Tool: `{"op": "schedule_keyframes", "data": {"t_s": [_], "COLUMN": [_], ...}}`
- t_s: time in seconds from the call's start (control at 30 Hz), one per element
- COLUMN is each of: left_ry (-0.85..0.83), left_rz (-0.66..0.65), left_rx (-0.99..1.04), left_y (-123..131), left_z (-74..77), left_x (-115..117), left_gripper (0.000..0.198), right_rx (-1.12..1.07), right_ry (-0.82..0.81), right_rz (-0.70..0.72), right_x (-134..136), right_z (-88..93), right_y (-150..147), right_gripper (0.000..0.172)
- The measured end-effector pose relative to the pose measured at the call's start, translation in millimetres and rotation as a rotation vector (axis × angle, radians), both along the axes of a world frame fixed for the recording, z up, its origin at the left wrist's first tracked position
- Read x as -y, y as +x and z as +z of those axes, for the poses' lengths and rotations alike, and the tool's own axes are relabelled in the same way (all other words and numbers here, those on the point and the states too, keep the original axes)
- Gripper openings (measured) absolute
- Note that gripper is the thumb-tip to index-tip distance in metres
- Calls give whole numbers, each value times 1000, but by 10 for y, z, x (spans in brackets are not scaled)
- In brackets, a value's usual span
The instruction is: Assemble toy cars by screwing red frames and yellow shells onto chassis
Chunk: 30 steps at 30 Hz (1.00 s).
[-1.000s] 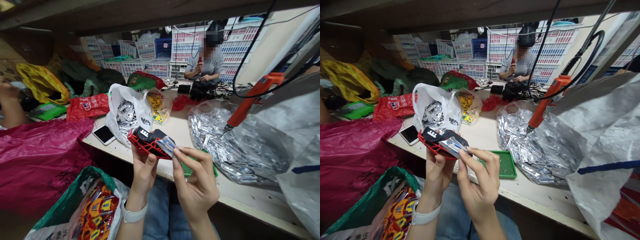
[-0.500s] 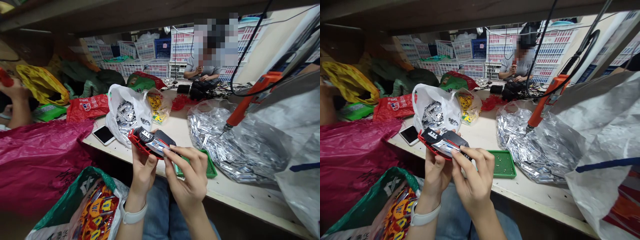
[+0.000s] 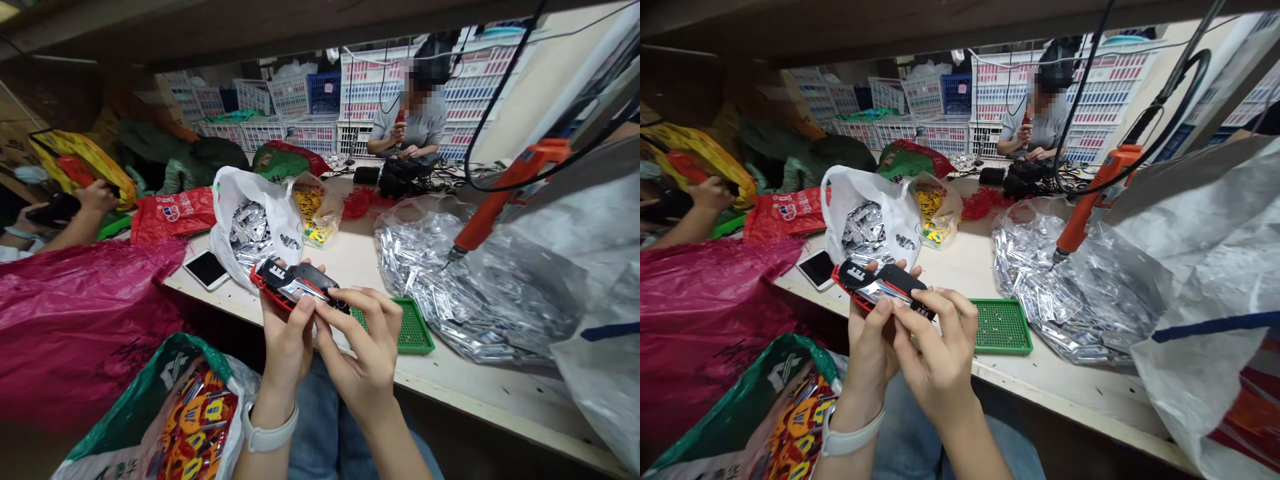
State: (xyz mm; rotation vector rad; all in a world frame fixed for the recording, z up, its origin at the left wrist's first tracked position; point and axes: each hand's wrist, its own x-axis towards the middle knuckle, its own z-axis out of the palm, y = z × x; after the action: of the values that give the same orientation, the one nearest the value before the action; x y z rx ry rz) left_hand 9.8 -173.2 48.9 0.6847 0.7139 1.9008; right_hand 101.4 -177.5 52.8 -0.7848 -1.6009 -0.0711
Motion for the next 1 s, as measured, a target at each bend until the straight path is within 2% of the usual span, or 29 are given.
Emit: {"op": "schedule_keyframes", "data": {"t_s": [0.33, 0.5, 0.77, 0.9, 1.0], "left_ry": [-146, -200, -166, -146, -137], "left_rz": [27, 13, 65, 42, 29], "left_rx": [21, 33, 31, 71, 61], "left_y": [11, 26, 0, -12, -9], "left_z": [12, 35, 4, -3, -35], "left_x": [-75, -87, -58, -57, -89], "left_gripper": [75, 78, 66, 62, 64], "right_rx": [32, 21, -12, -3, -52], "right_ry": [-124, -114, -112, -122, -66], "right_rz": [52, 58, 72, 106, 145], "right_x": [-26, -40, -34, -23, -44], "right_z": [-36, -44, -43, -51, -58], "right_y": [-6, -14, -35, -26, 82], "right_gripper": [14, 13, 10, 10, 16]}}
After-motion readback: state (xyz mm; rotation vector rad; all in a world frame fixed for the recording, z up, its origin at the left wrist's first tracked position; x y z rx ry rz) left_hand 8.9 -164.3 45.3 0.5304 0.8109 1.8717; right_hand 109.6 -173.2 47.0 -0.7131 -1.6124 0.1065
